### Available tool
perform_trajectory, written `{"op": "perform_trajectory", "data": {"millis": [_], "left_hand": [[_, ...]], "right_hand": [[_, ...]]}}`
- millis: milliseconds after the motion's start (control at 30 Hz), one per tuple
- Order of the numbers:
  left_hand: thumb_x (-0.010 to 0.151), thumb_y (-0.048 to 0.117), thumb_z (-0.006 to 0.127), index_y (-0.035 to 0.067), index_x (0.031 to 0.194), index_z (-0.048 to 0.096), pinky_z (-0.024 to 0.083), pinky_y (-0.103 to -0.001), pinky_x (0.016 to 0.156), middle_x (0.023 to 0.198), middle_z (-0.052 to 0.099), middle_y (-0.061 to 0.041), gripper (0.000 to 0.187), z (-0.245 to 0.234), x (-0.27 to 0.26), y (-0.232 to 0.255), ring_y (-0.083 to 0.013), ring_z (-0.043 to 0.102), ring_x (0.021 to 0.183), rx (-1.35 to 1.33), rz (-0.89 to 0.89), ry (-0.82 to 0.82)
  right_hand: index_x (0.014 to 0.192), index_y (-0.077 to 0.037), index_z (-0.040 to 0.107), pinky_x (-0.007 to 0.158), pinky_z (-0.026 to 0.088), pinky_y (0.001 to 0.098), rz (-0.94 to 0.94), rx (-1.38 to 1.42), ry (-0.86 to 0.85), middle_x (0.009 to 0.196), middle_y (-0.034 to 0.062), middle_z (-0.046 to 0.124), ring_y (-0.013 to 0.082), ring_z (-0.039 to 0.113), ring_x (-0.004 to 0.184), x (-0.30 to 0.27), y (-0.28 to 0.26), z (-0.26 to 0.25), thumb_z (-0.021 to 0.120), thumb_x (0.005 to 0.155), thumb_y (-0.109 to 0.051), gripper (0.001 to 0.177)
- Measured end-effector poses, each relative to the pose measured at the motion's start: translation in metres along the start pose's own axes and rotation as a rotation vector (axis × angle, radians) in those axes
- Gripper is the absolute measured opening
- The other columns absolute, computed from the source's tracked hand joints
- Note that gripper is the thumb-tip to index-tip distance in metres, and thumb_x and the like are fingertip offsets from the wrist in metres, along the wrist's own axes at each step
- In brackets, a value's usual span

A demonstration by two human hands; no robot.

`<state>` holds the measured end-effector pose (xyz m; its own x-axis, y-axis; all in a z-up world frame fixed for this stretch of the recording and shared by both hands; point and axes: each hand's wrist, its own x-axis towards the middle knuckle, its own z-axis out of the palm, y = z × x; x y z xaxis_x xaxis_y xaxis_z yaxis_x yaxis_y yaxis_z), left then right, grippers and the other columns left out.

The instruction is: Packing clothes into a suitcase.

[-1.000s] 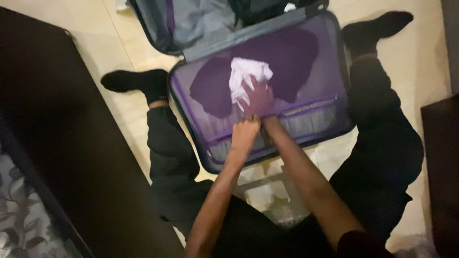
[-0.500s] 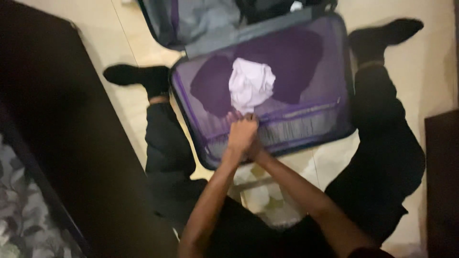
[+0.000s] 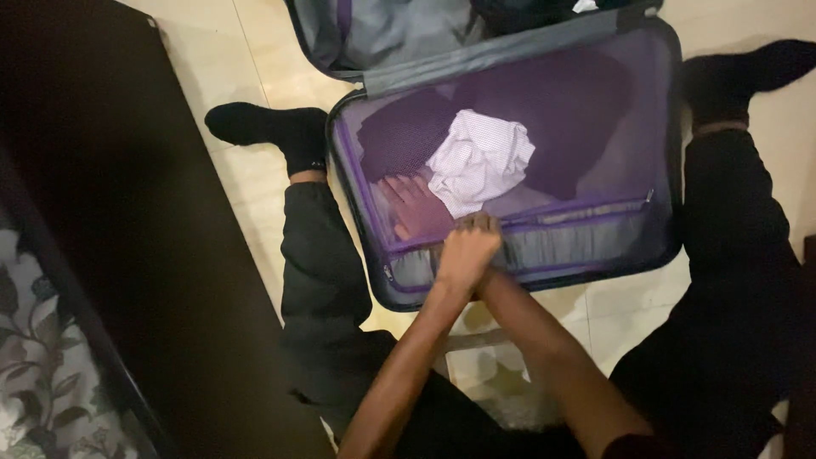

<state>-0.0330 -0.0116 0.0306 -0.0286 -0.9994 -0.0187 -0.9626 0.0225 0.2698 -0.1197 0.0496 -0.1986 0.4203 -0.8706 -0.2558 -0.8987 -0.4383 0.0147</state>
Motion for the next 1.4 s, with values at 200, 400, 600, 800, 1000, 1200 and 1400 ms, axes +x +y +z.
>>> {"op": "perform_trajectory", "data": {"millis": [200, 400, 600, 800, 1000, 1200, 1400], "left_hand": [[0.079, 0.009, 0.068, 0.002, 0.105, 0.069, 0.061, -0.039, 0.06, 0.097, 0.071, -0.013, 0.027, -0.014, 0.009, -0.01, -0.0273, 0.075, 0.078, -0.067, -0.022, -0.107], [0.087, 0.008, 0.065, 0.005, 0.113, 0.067, 0.062, -0.043, 0.068, 0.104, 0.072, -0.016, 0.026, 0.012, 0.006, -0.019, -0.0311, 0.077, 0.084, -0.091, -0.053, -0.316], [0.083, 0.005, 0.064, -0.001, 0.119, 0.064, 0.061, -0.045, 0.06, 0.105, 0.07, -0.018, 0.036, -0.002, 0.009, -0.017, -0.0353, 0.076, 0.076, -0.139, -0.097, -0.234], [0.083, 0.007, 0.065, 0.003, 0.104, 0.064, 0.061, -0.046, 0.063, 0.104, 0.07, -0.016, 0.022, 0.005, 0.005, -0.013, -0.0352, 0.076, 0.083, -0.159, -0.091, -0.222], [0.087, 0.008, 0.063, 0.003, 0.111, 0.063, 0.062, -0.044, 0.064, 0.108, 0.069, -0.017, 0.025, 0.008, -0.003, -0.015, -0.0333, 0.076, 0.081, -0.121, -0.087, -0.258], [0.089, 0.011, 0.061, 0.007, 0.114, 0.062, 0.06, -0.049, 0.062, 0.113, 0.069, -0.014, 0.025, -0.007, 0.014, -0.021, -0.0358, 0.075, 0.084, -0.136, -0.164, -0.238], [0.088, 0.001, 0.058, 0.0, 0.117, 0.06, 0.061, -0.047, 0.065, 0.116, 0.067, -0.019, 0.029, 0.008, 0.008, -0.019, -0.0367, 0.074, 0.087, -0.133, -0.193, -0.163]], "right_hand": [[0.125, -0.011, 0.054, 0.105, 0.036, 0.0495, -0.32, 0.616, -0.35, 0.127, 0.0108, 0.053, 0.0294, 0.049, 0.125, -0.028, 0.022, -0.031, 0.054, 0.102, -0.03, 0.03], [0.161, -0.014, 0.035, 0.119, 0.032, 0.0503, -0.443, 0.306, 0.038, 0.164, 0.0094, 0.039, 0.035, 0.04, 0.145, 0.03, 0.038, -0.243, 0.054, 0.097, -0.035, 0.07], [0.16, -0.011, 0.032, 0.115, 0.026, 0.0664, -0.297, 0.366, 0.359, 0.162, 0.0262, 0.026, 0.0474, 0.03, 0.147, 0.064, 0.062, -0.214, 0.064, 0.092, -0.047, 0.083], [0.147, -0.011, 0.039, 0.112, 0.03, 0.0597, -0.318, 0.321, 0.037, 0.145, 0.0219, 0.032, 0.0465, 0.033, 0.129, 0.041, 0.062, -0.025, 0.056, 0.098, -0.044, 0.062], [0.148, -0.015, 0.043, 0.109, 0.03, 0.062, -0.219, 0.414, 0.13, 0.15, 0.0203, 0.035, 0.0473, 0.034, 0.133, 0.072, 0.031, -0.146, 0.057, 0.092, -0.053, 0.069], [0.162, -0.022, 0.039, 0.119, 0.031, 0.0588, -0.3, 0.323, 0.24, 0.164, 0.015, 0.035, 0.0424, 0.037, 0.146, 0.075, 0.079, -0.206, 0.049, 0.104, -0.049, 0.065], [0.164, -0.013, 0.027, 0.115, 0.028, 0.0645, -0.094, 0.316, 0.028, 0.165, 0.0183, 0.036, 0.0421, 0.041, 0.141, 0.041, 0.124, -0.221, 0.044, 0.106, -0.049, 0.071]]}}
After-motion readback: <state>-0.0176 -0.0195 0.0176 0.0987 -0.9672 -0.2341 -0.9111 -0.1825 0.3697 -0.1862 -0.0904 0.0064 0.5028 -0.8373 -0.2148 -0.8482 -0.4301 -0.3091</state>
